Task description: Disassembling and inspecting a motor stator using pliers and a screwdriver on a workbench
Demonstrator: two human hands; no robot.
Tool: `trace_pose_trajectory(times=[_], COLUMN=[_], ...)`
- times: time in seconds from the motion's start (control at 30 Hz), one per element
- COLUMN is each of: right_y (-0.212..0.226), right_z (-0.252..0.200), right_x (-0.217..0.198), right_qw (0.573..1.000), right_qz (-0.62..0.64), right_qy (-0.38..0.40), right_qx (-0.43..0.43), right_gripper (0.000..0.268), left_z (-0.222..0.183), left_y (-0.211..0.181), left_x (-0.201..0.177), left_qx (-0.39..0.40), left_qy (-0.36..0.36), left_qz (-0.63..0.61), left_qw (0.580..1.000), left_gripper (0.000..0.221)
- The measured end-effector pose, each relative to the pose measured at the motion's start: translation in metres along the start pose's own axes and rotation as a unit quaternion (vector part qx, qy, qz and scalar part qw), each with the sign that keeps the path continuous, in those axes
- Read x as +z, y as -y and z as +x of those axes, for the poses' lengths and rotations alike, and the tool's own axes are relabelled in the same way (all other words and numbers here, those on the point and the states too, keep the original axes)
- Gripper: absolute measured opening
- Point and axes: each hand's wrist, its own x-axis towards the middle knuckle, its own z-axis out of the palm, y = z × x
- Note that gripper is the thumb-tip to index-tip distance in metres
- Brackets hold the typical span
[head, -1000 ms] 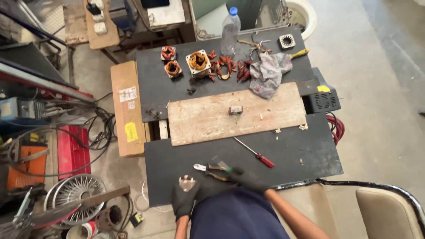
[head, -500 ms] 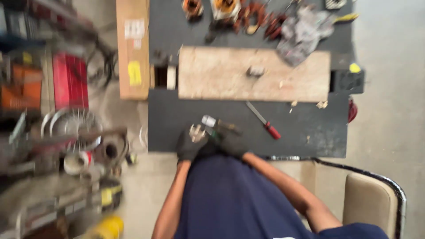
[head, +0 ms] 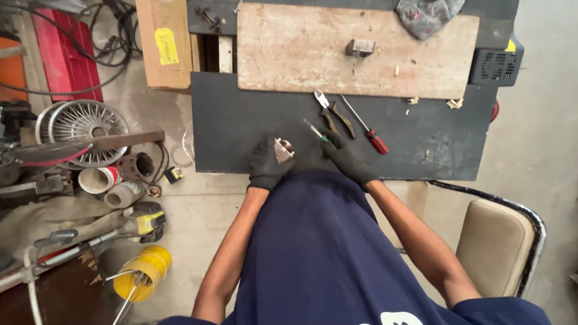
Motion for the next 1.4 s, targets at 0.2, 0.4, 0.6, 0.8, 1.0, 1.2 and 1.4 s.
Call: trace_pose_trajectory(times=[0.2, 0.4, 0.6, 0.8, 1.0, 1.2, 1.4], right_y=[0.047, 0.046, 0.081, 0.079, 0.104, 0.143, 0.132], right_z=[-0.048, -0.04, -0.044, -0.028, -0.039, -0.044, -0.025], right_x=[0.006, 0.03, 0.034, 0.04, 0.039, 0.029, 0.052], right_qw=[0.984, 0.981, 0.974, 0.974, 0.959, 0.96, 0.943], right_qz=[-0.075, -0.101, -0.123, -0.111, -0.114, -0.11, -0.193], right_qy=[0.112, 0.119, 0.121, 0.099, 0.119, 0.101, 0.101], right_qx=[0.12, 0.111, 0.147, 0.17, 0.232, 0.235, 0.251], right_gripper=[0.043, 0.042, 0.043, 0.044, 0.049, 0.046, 0.043], left_z=[0.033, 0.049, 0.048, 0.053, 0.052, 0.061, 0.054], left_y=[-0.004, -0.005, -0.016, -0.022, -0.028, -0.03, -0.029], left_x=[-0.082, -0.02, 0.014, -0.009, -0.023, -0.043, -0.02], left_qx=[-0.257, -0.329, -0.264, -0.278, -0.201, -0.169, -0.119], left_qy=[0.305, 0.172, -0.036, 0.001, -0.019, 0.004, 0.004], left_qz=[-0.251, -0.194, -0.135, -0.147, -0.13, -0.141, -0.1], left_qw=[0.882, 0.908, 0.954, 0.949, 0.971, 0.975, 0.988], left_gripper=[0.06, 0.041, 0.046, 0.045, 0.044, 0.047, 0.039])
